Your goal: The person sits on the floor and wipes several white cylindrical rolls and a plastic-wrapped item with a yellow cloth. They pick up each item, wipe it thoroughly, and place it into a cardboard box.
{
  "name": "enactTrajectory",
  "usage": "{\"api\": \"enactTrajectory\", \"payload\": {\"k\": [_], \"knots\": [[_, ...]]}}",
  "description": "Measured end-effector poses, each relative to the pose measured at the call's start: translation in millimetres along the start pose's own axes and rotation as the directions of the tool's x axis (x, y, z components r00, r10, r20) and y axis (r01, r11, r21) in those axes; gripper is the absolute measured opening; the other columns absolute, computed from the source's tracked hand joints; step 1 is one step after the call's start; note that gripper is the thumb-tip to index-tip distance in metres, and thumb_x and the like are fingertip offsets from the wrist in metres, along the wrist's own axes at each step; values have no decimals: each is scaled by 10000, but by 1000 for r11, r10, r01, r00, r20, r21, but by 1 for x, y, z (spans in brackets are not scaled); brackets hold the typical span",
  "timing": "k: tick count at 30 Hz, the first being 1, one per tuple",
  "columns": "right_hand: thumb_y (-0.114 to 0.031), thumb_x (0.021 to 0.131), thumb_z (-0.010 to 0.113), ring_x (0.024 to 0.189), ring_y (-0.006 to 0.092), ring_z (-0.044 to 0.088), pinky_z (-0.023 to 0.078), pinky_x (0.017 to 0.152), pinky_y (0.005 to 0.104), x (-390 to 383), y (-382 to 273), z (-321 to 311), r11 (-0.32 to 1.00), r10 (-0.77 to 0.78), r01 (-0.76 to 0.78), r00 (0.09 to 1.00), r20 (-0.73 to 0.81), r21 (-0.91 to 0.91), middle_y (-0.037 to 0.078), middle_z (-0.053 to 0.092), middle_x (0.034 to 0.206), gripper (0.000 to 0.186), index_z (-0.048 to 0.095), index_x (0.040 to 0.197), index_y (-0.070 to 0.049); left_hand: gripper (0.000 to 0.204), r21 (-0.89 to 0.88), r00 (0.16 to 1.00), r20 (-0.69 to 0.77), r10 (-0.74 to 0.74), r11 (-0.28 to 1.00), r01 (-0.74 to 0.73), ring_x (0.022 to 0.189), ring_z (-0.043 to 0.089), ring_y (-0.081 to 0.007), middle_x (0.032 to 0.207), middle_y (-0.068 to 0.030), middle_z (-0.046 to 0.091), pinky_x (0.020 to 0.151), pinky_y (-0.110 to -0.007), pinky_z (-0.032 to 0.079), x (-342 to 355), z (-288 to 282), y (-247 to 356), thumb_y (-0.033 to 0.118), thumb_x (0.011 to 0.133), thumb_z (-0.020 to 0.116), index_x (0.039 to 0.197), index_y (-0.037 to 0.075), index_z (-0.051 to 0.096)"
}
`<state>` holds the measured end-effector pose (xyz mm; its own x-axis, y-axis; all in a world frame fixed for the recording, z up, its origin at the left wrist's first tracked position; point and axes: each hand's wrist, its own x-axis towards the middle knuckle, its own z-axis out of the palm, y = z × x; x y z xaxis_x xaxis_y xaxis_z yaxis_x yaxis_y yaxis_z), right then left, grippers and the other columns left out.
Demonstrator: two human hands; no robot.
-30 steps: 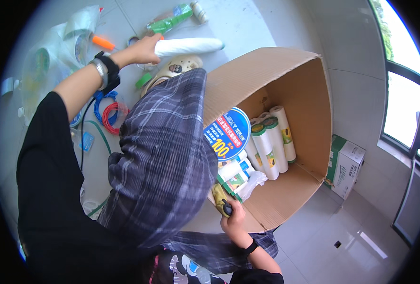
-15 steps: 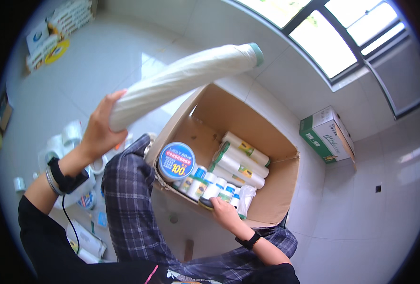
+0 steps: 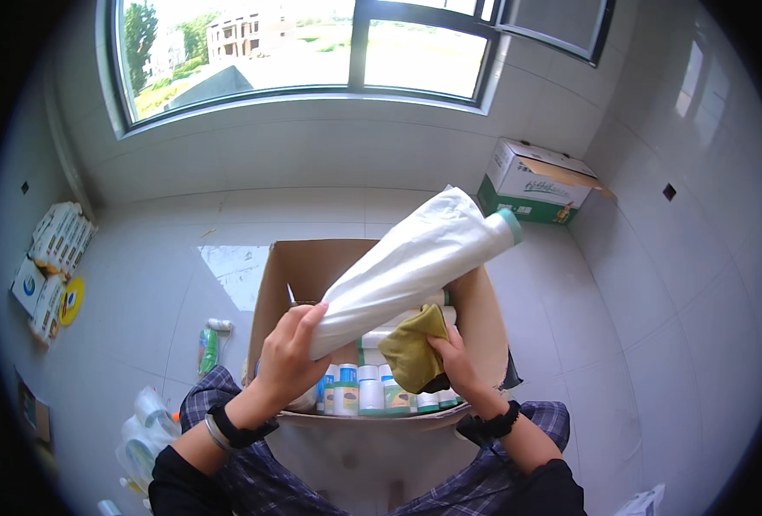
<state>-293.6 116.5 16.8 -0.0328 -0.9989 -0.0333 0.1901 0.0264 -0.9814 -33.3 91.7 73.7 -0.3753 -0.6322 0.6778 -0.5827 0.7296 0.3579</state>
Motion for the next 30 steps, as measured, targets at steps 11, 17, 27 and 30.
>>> {"api": "enactTrajectory", "payload": {"k": [11, 17, 27, 30], "knots": [[-431, 936, 334, 1178, 189, 413, 302, 1019, 336, 45, -4, -26, 829, -28, 97, 991, -131, 551, 73, 447, 1255, 541, 324, 1315, -46, 714, 117, 992, 119, 30, 992, -44, 845, 545, -326, 1008, -170, 526, 694, -389, 501, -16, 90, -9, -37, 583, 676, 1238, 45, 403], [-513, 803, 596, 1169, 220, 394, 317, 1006, 335, 52, 1, -17, 958, -52, 78, 994, -100, 277, 113, 400, 1222, 799, 231, 1332, -38, 652, 242, 986, 99, 132, 958, -152, 891, 534, -315, 1119, -177, 501, 743, -389, 480, -25, 97, -26, -42, 647, 659, 1244, 47, 413], [-534, 806, 552, 1061, 172, 480, 402, 906, 299, 73, -1, -7, 931, -83, 152, 974, -213, 331, 104, 476, 1127, 711, 342, 1257, -27, 603, -42, 986, 163, -42, 998, 50, 947, 528, -340, 1152, -174, 486, 794, -398, 465, -20, 96, -22, 69, 717, 677, 1255, 54, 404], [-536, 807, 548, 1034, 166, 498, 409, 884, 298, 78, -2, -5, 952, -139, 152, 988, -66, 266, 105, 515, 1093, 681, 400, 1219, -13, 698, -421, 842, 448, -301, 760, 495, 1013, 533, -307, 1151, -180, 509, 868, -358, 436, -23, 92, -23, 219, 728, 706, 1297, 21, 354]]}}
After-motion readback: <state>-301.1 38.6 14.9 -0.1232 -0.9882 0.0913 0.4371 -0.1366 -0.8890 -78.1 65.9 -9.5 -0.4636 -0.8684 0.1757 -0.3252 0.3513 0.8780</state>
